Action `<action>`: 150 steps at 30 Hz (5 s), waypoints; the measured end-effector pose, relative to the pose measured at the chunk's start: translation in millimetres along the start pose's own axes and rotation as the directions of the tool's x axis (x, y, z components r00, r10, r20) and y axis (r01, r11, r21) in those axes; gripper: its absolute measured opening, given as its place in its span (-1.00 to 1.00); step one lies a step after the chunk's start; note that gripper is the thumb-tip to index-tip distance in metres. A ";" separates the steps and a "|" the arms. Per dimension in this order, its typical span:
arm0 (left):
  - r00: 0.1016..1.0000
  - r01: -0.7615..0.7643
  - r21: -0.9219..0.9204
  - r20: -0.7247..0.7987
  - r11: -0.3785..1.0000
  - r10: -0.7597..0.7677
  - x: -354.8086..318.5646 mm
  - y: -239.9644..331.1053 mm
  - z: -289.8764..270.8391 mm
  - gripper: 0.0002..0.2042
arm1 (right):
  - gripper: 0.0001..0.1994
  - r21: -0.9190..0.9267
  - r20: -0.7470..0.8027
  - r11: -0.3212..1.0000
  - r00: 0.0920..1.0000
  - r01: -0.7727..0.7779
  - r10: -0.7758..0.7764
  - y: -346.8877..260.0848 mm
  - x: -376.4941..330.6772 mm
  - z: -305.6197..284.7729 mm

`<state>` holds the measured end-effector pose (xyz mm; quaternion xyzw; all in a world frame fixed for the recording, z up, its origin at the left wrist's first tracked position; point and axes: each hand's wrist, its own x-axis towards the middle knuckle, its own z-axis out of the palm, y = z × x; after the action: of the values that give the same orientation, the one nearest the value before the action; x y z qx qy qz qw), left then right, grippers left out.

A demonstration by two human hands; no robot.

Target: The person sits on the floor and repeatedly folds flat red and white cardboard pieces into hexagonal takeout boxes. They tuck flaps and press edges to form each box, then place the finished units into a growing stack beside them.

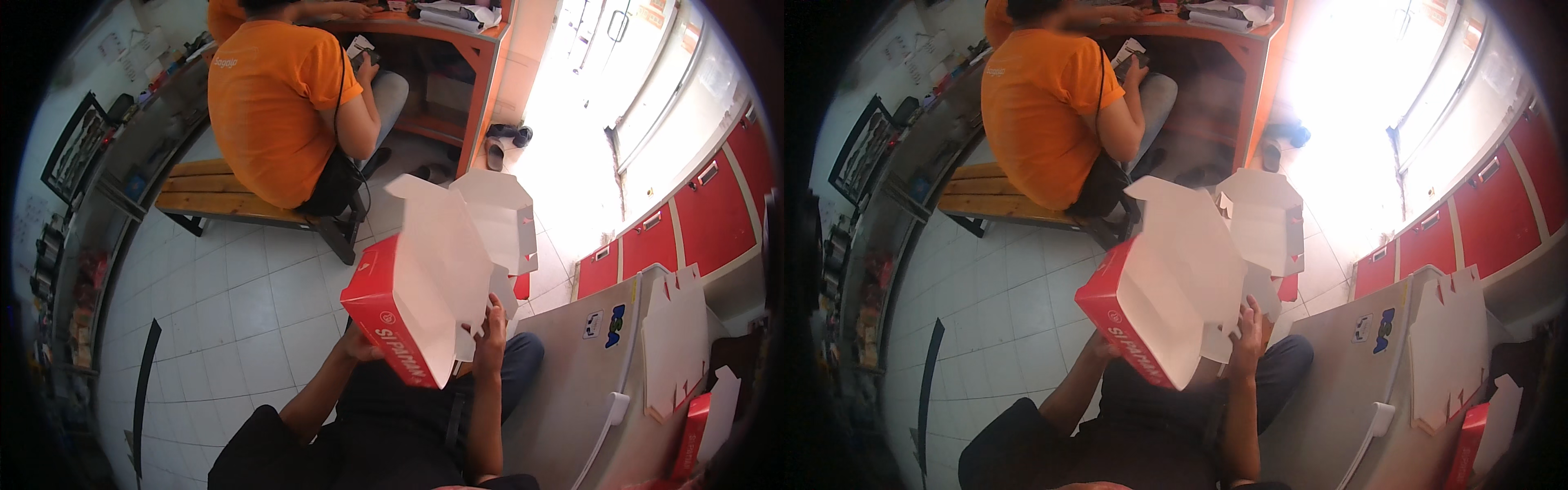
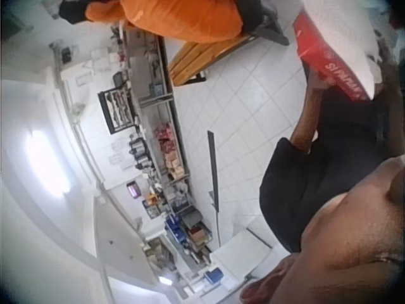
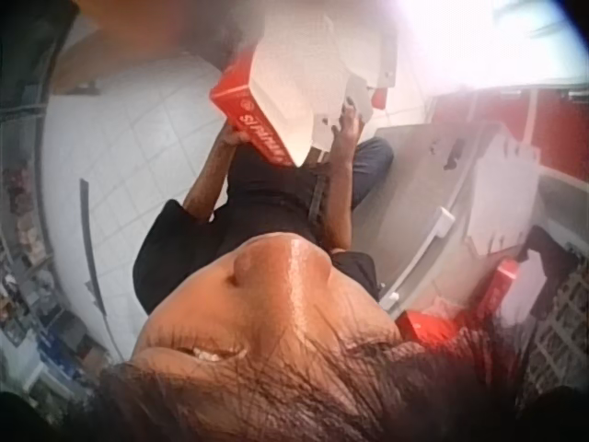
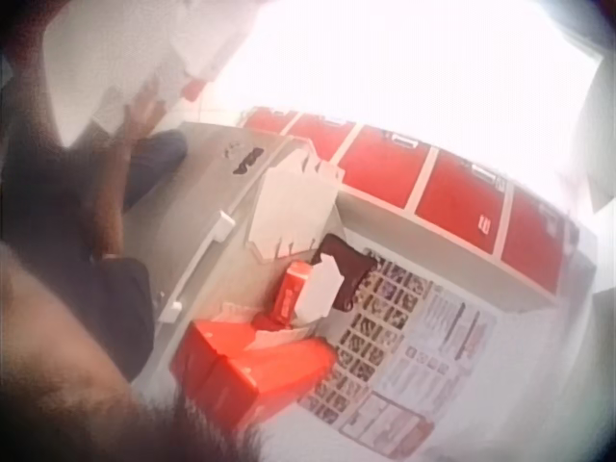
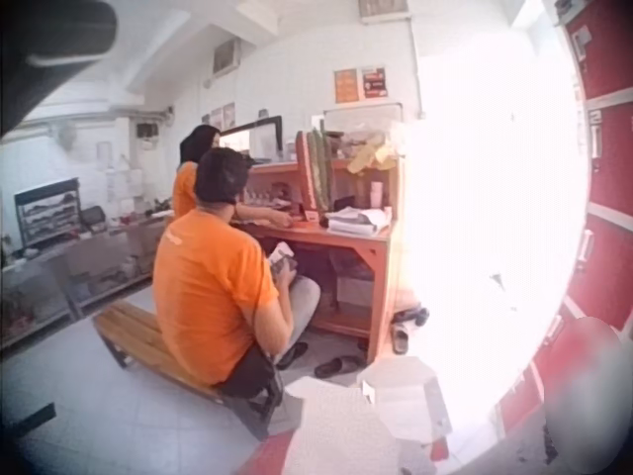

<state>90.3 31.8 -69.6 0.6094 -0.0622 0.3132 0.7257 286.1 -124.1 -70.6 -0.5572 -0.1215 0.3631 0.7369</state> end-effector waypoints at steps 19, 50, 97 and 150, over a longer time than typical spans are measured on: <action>0.848 -0.186 0.841 0.399 0.508 -0.348 17.1 -69.3 -34.5 -0.91 | -0.74 -0.517 -0.240 0.854 0.967 -0.056 -0.082 -0.5 12.9 -133.2; 0.953 -0.104 0.734 0.266 0.671 -0.144 3.5 -109.7 2.2 -0.77 | -0.64 -0.976 0.054 0.192 0.968 0.103 -0.243 4.8 60.8 -81.3; 0.975 -0.007 0.942 0.081 0.336 -0.208 -34.0 -140.1 7.4 -0.66 | -0.85 -0.833 0.550 0.058 0.835 0.550 -0.017 34.6 -25.3 -12.8; 0.923 0.341 0.860 -0.229 0.381 -0.309 -25.0 -131.4 14.4 0.10 | -0.82 -0.976 0.072 0.105 0.735 0.192 -0.674 9.6 50.2 -27.1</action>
<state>144.3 1.1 -188.9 0.8917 0.2415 0.1599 0.3477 333.5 -109.2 -100.1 -0.8746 -0.3233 -0.1486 0.3293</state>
